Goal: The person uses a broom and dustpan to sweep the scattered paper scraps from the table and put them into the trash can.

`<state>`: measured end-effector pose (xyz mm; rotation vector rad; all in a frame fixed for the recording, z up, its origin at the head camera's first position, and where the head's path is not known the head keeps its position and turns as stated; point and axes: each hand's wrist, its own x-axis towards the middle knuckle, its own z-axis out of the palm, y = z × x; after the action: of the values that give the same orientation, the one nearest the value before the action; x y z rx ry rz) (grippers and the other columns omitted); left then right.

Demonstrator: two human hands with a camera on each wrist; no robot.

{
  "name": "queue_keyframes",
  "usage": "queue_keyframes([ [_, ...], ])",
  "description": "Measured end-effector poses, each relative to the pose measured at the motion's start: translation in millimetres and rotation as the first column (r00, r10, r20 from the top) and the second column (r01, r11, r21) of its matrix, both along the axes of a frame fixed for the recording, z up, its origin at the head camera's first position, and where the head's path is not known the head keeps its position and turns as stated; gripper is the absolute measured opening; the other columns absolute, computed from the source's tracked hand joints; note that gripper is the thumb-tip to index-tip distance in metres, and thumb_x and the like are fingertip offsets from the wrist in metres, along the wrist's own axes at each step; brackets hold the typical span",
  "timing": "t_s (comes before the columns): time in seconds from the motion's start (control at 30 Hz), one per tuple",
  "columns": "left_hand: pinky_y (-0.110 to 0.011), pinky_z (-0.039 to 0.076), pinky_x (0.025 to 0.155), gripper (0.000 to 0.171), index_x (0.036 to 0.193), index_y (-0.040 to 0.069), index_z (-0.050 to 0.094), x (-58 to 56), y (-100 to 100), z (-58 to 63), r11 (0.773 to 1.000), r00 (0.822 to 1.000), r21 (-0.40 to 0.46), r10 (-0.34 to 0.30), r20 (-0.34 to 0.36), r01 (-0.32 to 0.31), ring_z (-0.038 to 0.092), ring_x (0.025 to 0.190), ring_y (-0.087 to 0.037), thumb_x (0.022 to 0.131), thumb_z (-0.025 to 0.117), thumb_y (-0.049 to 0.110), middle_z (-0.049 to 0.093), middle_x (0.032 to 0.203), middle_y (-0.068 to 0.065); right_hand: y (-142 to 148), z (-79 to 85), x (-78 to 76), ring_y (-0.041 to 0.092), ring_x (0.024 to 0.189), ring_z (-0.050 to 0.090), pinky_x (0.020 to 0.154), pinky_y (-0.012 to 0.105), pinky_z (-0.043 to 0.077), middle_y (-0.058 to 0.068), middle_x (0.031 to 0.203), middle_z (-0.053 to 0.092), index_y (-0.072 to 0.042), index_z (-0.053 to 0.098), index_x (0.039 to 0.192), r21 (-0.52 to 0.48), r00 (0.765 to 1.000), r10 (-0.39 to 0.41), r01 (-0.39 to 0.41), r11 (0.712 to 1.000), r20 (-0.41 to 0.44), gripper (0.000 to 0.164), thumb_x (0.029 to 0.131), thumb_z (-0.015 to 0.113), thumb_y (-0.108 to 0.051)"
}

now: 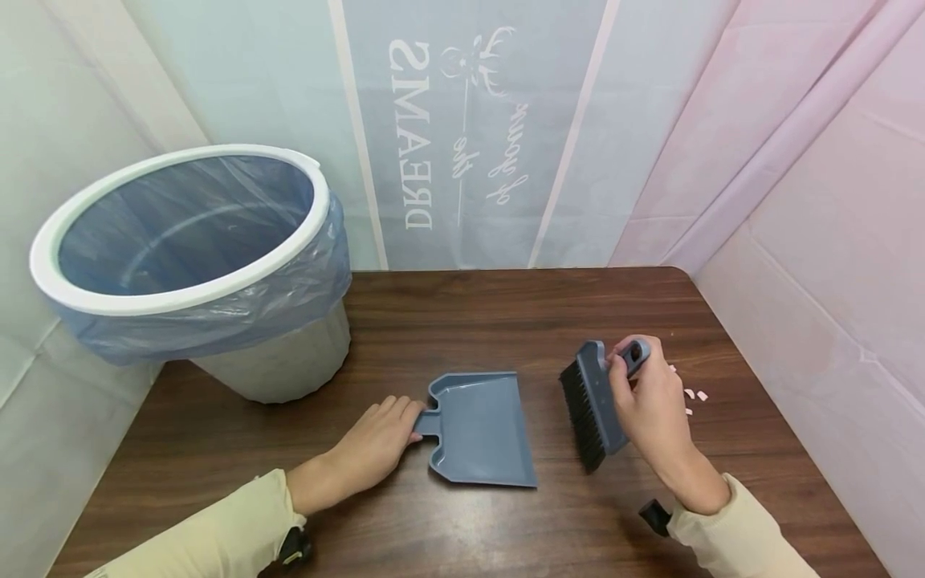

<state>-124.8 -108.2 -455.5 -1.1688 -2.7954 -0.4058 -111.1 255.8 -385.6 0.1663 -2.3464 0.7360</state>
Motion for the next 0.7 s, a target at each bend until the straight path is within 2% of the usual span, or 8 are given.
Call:
queue_keyframes([
  [0.1, -0.033, 0.045, 0.068, 0.033, 0.126, -0.003, 0.056, 0.3, 0.2, 0.2, 1.000, 1.000, -0.021, -0.008, 0.005, 0.008, 0.051, 0.085, -0.020, 0.102, 0.062, 0.020, 0.060, 0.104, -0.008, 4.7, 5.1, 1.0, -0.002, 0.066, 0.052, 0.056, 0.009, 0.039, 0.013, 0.088, 0.070, 0.005, 0.055, 0.107, -0.046, 1.000, 0.001, -0.001, 0.999, 0.003, 0.016, 0.093, 0.061, 0.009],
  [0.23, -0.036, 0.048, 0.070, 0.033, 0.127, -0.002, 0.056, 0.5, 0.0, 1.0, 0.999, 1.000, -0.047, -0.005, 0.012, 0.006, 0.052, 0.088, -0.021, 0.103, 0.061, 0.020, 0.061, 0.105, -0.008, 18.1, 18.8, 0.8, -0.015, 0.073, 0.051, 0.057, 0.006, 0.039, 0.013, 0.090, 0.071, 0.006, 0.056, 0.108, -0.110, 0.999, -0.049, 0.048, 0.993, -0.011, 0.014, 0.095, 0.060, 0.006],
  [0.33, -0.038, 0.049, 0.073, 0.034, 0.129, -0.002, 0.056, 0.6, -0.5, 1.3, 0.998, 1.000, -0.056, 0.002, 0.024, -0.001, 0.054, 0.091, -0.023, 0.103, 0.061, 0.019, 0.061, 0.108, -0.009, 33.8, 29.9, -0.1, -0.018, 0.073, 0.051, 0.058, 0.005, 0.037, -0.006, 0.089, 0.068, 0.007, 0.057, 0.110, -0.122, 0.994, -0.101, 0.096, 0.988, -0.039, 0.014, 0.096, 0.059, 0.002],
  [0.43, -0.038, 0.049, 0.074, 0.035, 0.130, -0.003, 0.056, 0.4, -0.8, 0.9, 0.998, 0.999, -0.057, 0.006, 0.033, -0.004, 0.054, 0.091, -0.023, 0.103, 0.060, 0.020, 0.062, 0.109, -0.010, 50.4, 36.8, -0.5, -0.019, 0.072, 0.050, 0.060, 0.003, 0.036, -0.014, 0.092, 0.063, 0.007, 0.057, 0.113, -0.116, 0.986, -0.158, 0.151, 0.982, -0.050, 0.017, 0.097, 0.059, 0.001],
  [0.47, -0.038, 0.049, 0.074, 0.035, 0.130, -0.002, 0.056, 0.2, -0.8, 0.6, 0.998, 0.999, -0.057, 0.007, 0.033, -0.005, 0.054, 0.091, -0.023, 0.103, 0.060, 0.020, 0.062, 0.109, -0.010, 55.9, 38.0, -0.6, -0.019, 0.071, 0.048, 0.060, 0.002, 0.036, -0.013, 0.093, 0.063, 0.007, 0.058, 0.114, -0.106, 0.983, -0.174, 0.167, 0.980, -0.055, 0.018, 0.097, 0.059, 0.000],
  [0.6, -0.038, 0.049, 0.073, 0.036, 0.130, -0.001, 0.056, -0.9, -0.7, -1.1, 0.999, 1.000, -0.053, 0.010, 0.020, -0.009, 0.053, 0.091, -0.023, 0.103, 0.061, 0.021, 0.062, 0.110, -0.009, 72.5, 38.0, -3.1, -0.018, 0.069, 0.042, 0.063, 0.003, 0.033, 0.014, 0.093, 0.068, 0.008, 0.059, 0.113, -0.052, 0.970, -0.227, 0.223, 0.973, -0.087, 0.019, 0.095, 0.061, 0.000],
  [0.7, -0.037, 0.049, 0.073, 0.035, 0.130, -0.001, 0.056, -1.4, -0.3, -1.8, 0.999, 1.000, -0.050, 0.008, 0.015, -0.008, 0.053, 0.090, -0.022, 0.103, 0.061, 0.021, 0.062, 0.110, -0.009, 80.8, 34.3, -6.6, -0.001, 0.072, 0.049, 0.065, 0.018, 0.037, 0.023, 0.094, 0.067, 0.009, 0.060, 0.110, 0.011, 0.966, -0.230, 0.233, 0.972, -0.118, 0.018, 0.094, 0.062, 0.002],
])
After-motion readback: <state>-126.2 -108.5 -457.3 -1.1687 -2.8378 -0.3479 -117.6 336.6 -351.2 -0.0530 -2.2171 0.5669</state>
